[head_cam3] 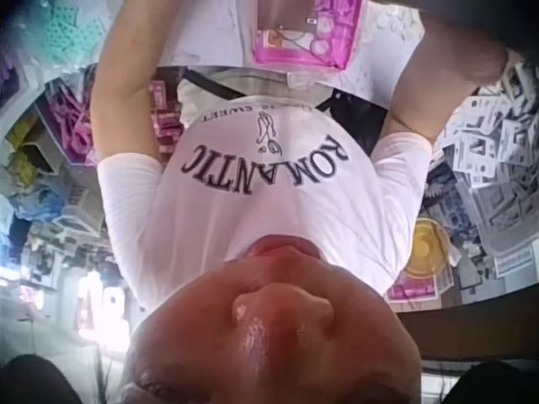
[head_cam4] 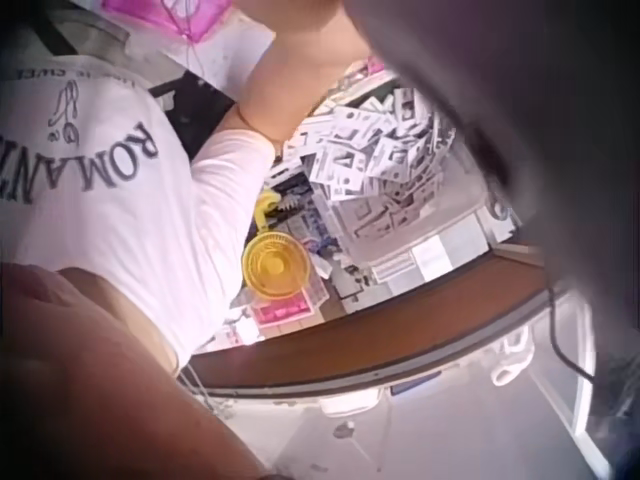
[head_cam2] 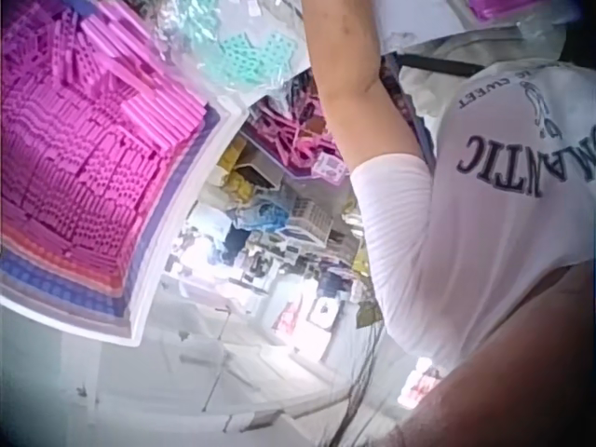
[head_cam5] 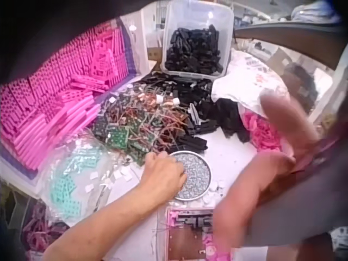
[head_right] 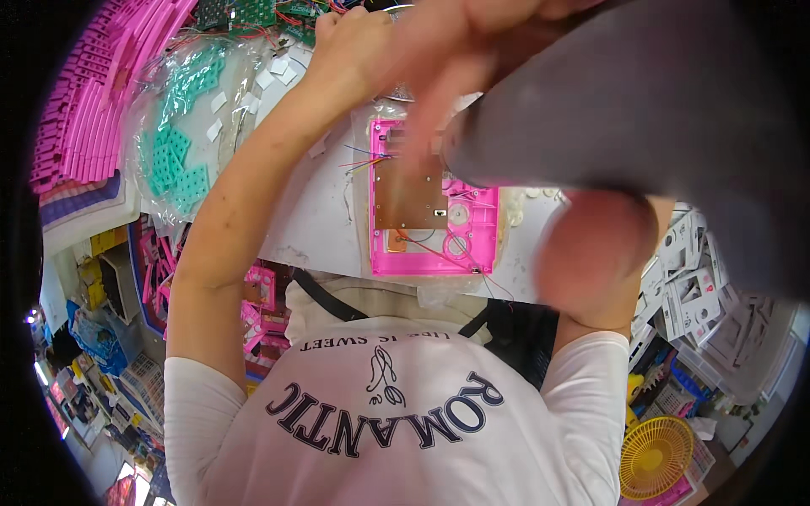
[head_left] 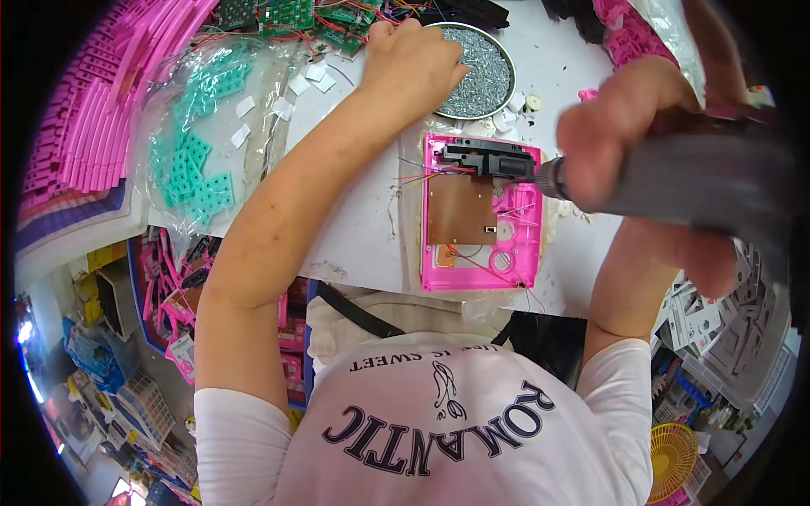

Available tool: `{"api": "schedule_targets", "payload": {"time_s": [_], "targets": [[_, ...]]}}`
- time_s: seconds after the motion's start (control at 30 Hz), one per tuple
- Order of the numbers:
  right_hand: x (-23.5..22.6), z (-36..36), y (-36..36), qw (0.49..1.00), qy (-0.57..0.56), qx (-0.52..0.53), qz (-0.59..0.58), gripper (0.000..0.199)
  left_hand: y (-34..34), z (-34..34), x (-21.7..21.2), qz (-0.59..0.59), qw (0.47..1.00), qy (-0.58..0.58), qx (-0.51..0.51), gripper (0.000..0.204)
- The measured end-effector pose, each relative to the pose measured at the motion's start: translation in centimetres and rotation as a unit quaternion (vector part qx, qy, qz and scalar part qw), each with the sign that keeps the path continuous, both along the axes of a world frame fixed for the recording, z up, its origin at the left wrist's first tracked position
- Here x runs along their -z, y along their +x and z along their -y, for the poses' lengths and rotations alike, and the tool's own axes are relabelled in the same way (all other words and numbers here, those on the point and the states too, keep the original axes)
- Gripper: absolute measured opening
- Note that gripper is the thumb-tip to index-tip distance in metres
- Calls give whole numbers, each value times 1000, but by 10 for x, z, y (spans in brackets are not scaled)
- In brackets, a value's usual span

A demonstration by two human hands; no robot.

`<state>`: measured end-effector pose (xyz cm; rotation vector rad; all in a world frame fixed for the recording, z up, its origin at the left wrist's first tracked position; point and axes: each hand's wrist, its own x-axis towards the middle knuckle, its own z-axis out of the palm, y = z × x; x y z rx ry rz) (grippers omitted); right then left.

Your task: Assembling and packaging small plastic toy sets using various components and a hot glue gun.

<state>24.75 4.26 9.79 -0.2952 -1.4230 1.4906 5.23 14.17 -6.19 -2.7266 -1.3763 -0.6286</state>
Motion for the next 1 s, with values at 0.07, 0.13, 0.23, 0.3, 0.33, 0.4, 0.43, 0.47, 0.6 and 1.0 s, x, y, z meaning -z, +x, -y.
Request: {"api": "schedule_targets", "payload": {"time_s": [0.07, 0.13, 0.23, 0.3, 0.33, 0.4, 0.43, 0.47, 0.6, 1.0], "targets": [[-14, 12, -16, 999, 4, 44, 21, 74, 3, -3, -6, -16, 1000, 13, 8, 23], [5, -4, -4, 999, 22, 15, 19, 71, 6, -5, -9, -40, 999, -17, 14, 22], [17, 6, -19, 952, -41, 285, 104, 65, 4, -1, -19, 59, 993, -92, 38, 21], [26, 9, -31, 943, -73, 323, 41, 54, -9, 22, -33, 181, 969, -149, 81, 18], [36, 13, -14, 962, -67, 266, 12, 51, -13, 43, -43, 244, 946, -175, 119, 14], [43, 20, -1, 985, -30, 170, -18, 44, -13, 88, -61, 175, 969, -101, 144, 9], [41, 25, 0, 991, 1, 130, -20, 39, -12, 102, -62, 176, 967, -95, 156, 10], [34, 30, 5, 993, 36, 111, 0, 39, -9, 112, -58, 184, 963, -92, 176, 12], [27, 36, 5, 996, 75, 51, 12, 39, -5, 132, -48, 268, 946, -81, 161, 15], [37, 38, 11, 995, 70, 58, 27, 34, 0, 136, -51, 219, 961, -65, 154, 22]]}}
